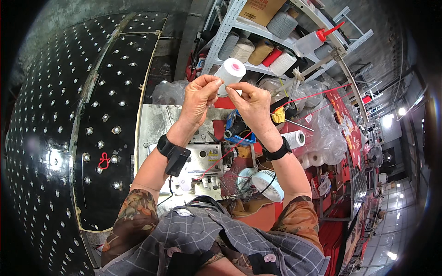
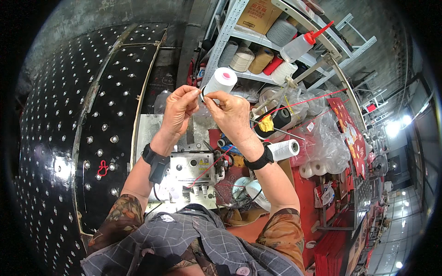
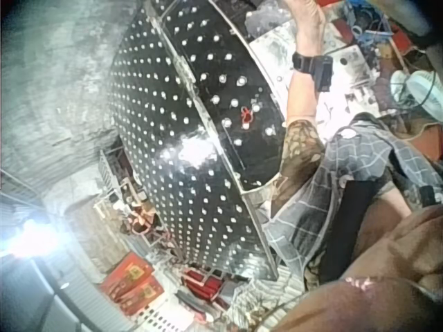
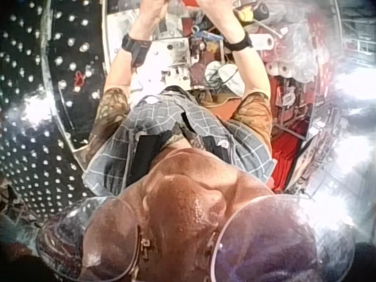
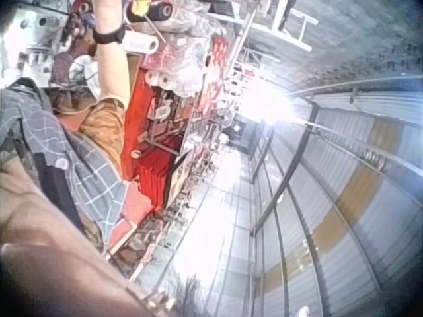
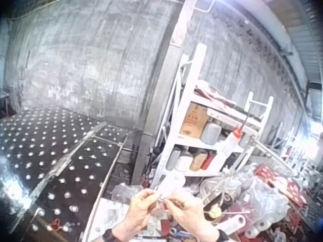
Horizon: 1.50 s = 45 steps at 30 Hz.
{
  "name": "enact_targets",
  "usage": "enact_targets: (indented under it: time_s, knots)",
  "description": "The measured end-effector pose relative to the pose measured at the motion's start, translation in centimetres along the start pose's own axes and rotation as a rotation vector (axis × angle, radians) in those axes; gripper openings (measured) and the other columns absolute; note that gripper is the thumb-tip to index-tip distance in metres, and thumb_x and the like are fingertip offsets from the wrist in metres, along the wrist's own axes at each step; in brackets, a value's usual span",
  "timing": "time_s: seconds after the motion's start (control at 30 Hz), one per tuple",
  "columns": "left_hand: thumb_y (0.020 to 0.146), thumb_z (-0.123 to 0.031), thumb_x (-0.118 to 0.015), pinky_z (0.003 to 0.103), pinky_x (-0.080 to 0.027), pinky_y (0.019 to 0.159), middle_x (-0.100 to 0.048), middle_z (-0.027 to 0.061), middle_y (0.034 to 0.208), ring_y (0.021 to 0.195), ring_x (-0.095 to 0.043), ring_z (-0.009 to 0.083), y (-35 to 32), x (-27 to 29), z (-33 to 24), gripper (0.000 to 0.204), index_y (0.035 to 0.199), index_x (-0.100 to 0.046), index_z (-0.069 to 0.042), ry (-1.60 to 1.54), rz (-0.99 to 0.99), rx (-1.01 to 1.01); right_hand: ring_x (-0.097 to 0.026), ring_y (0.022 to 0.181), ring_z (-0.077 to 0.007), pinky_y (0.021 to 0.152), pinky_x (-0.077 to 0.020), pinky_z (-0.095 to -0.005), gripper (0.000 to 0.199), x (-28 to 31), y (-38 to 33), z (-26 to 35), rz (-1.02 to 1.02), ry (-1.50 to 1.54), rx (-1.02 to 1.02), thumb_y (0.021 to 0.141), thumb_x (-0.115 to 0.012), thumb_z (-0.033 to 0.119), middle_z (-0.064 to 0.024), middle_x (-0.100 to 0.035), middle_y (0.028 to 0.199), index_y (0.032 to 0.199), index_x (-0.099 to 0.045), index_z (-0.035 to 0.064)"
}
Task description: Threading an industrial sewing machine and replacing thread spools.
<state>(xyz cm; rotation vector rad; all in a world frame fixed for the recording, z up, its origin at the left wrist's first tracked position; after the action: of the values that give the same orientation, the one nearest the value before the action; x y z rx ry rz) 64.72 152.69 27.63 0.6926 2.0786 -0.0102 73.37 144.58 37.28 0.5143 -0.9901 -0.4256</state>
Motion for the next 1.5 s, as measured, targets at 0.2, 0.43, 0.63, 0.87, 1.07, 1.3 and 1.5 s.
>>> enact_targets:
  time_s: [0.2, 0.43, 0.63, 0.87, 1.07, 1.3, 1.5]
  knots:
    - [0.083, -0.009, -0.064, 0.018, -0.033, 0.052, -0.054, -0.0056, 0.066, 0.056, -0.042, 0.0007, -0.7, -0.3, -1.9, 0.004, 0.085, -0.063, -0.004, 0.273, -0.070, -0.188, -0.057, 0.051, -0.0136, 0.048, -0.0427, -0.0274, 0.011, 0.9, -0.2, 0.1, -0.045, 0.133, 0.012, 0.078, -0.066, 0.011, -0.0094, -0.059, 0.063, 0.083, -0.065, 0.0016]
    - [0.082, -0.006, -0.064, 0.019, -0.046, 0.064, -0.065, 0.0007, 0.079, 0.073, -0.057, 0.0032, -1.5, -1.0, -1.7, 0.007, 0.087, -0.066, -0.001, 0.453, 0.010, -0.172, -0.058, 0.055, -0.0137, 0.051, -0.0447, -0.0258, 0.009, 0.4, -0.2, 0.2, 0.043, 0.241, 0.015, 0.080, -0.063, 0.008, -0.0093, -0.062, 0.067, 0.085, -0.064, 0.0000]
    - [0.081, -0.006, -0.065, 0.018, -0.043, 0.060, -0.064, -0.0005, 0.077, 0.069, -0.054, 0.0021, -1.9, -1.3, -2.2, 0.009, 0.087, -0.068, -0.001, 0.600, 0.026, -0.231, -0.055, 0.051, -0.0122, 0.048, -0.0416, -0.0269, 0.010, 0.5, -0.4, 0.1, 0.060, 0.215, -0.059, 0.079, -0.064, 0.010, -0.0093, -0.060, 0.062, 0.082, -0.065, -0.0002]
    - [0.075, -0.007, -0.068, 0.019, -0.038, 0.054, -0.058, -0.0006, 0.070, 0.060, -0.046, 0.0033, -2.7, -2.7, -3.6, 0.012, 0.086, -0.068, -0.001, 0.843, 0.104, -0.408, -0.036, 0.049, -0.0012, 0.042, -0.0280, -0.0208, 0.011, 0.6, -0.5, 0.7, 0.064, 0.101, -0.032, 0.081, -0.064, 0.009, 0.0037, -0.046, 0.053, 0.080, -0.063, -0.0028]
    - [0.073, -0.007, -0.070, 0.021, -0.037, 0.052, -0.055, 0.0001, 0.068, 0.059, -0.044, 0.0046, -2.5, -3.0, -3.7, 0.012, 0.083, -0.066, -0.001, 0.925, 0.106, -0.384, -0.056, 0.051, -0.0227, 0.049, -0.0422, -0.0325, 0.012, 0.7, -0.5, 0.8, 0.106, 0.060, -0.047, 0.076, -0.066, 0.013, -0.0121, -0.058, 0.060, 0.077, -0.065, 0.0014]
    - [0.075, -0.006, -0.067, 0.021, -0.037, 0.052, -0.056, 0.0012, 0.069, 0.058, -0.045, 0.0056, -2.4, -3.1, -3.9, 0.009, 0.083, -0.066, -0.001, 0.950, 0.127, -0.408, -0.059, 0.055, -0.0263, 0.052, -0.0451, -0.0346, 0.012, 0.9, 0.0, 1.5, 0.167, -0.022, 0.000, 0.077, -0.065, 0.014, -0.0134, -0.060, 0.063, 0.078, -0.065, 0.0017]
    - [0.078, -0.007, -0.066, 0.020, -0.038, 0.053, -0.058, 0.0003, 0.071, 0.060, -0.046, 0.0034, -2.1, -2.5, -3.3, 0.009, 0.084, -0.064, 0.000, 0.905, 0.185, -0.295, -0.058, 0.056, -0.0254, 0.052, -0.0448, -0.0326, 0.007, 0.6, 0.5, 1.8, 0.187, 0.026, 0.047, 0.078, -0.064, 0.009, -0.0120, -0.061, 0.065, 0.081, -0.063, 0.0034]
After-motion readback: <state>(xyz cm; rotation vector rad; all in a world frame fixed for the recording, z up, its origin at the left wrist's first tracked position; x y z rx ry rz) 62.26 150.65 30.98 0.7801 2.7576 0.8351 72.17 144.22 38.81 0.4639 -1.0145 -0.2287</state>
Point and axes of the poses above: each hand's wrist, its own y-axis towards the middle knuckle, its own x-axis out of the back of the hand, z = x × y, the point moved 8 cm from there along y, towards the middle knuckle
